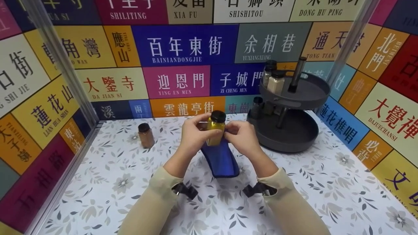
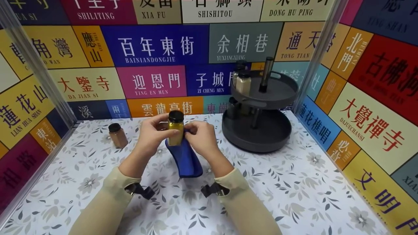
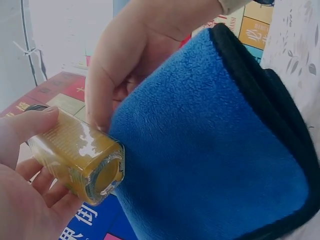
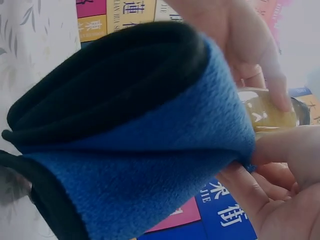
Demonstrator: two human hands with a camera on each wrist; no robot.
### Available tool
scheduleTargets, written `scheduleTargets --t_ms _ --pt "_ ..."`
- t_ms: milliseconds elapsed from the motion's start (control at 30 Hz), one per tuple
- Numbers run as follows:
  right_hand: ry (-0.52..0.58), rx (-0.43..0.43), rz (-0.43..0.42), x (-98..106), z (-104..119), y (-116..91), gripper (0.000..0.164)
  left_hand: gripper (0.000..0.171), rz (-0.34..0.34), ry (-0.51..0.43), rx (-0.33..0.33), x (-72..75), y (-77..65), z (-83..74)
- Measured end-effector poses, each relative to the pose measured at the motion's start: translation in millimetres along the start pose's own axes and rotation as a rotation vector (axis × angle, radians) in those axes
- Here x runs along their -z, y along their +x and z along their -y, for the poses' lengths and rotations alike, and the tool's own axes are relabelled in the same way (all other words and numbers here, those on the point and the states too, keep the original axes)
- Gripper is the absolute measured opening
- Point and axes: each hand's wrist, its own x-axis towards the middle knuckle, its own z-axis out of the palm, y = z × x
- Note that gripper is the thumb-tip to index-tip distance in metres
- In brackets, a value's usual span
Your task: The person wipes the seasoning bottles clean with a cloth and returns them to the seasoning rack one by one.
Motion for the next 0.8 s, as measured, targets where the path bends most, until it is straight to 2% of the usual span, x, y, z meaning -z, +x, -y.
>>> scheduleTargets --t_ms 200,367,467,600,800 --pt "0.172 -0.021 -0.110 11 8 0 0.016 0.053 0.038 0.008 0.007 -6.3 1.8 7.5" --pt "0.274 0.052 -0.219 18 13 -3 0.016 0.054 0.064 0.020 0.050 -7.5 2.6 9.2" --pt "0.297 0.095 -0.261 19 15 -5 0.016 0.057 0.061 0.030 0.073 -7.1 2.7 8.1" --pt "0.264 0.092 -0.250 17 14 -5 0.016 0.058 0.050 0.019 0.049 -6.5 3.0 7.4" --pt "0.143 0.016 -0.129 7 7 -1 0.016 0.054 0.019 -0.026 0.008 -4.1 1.9 5.7"
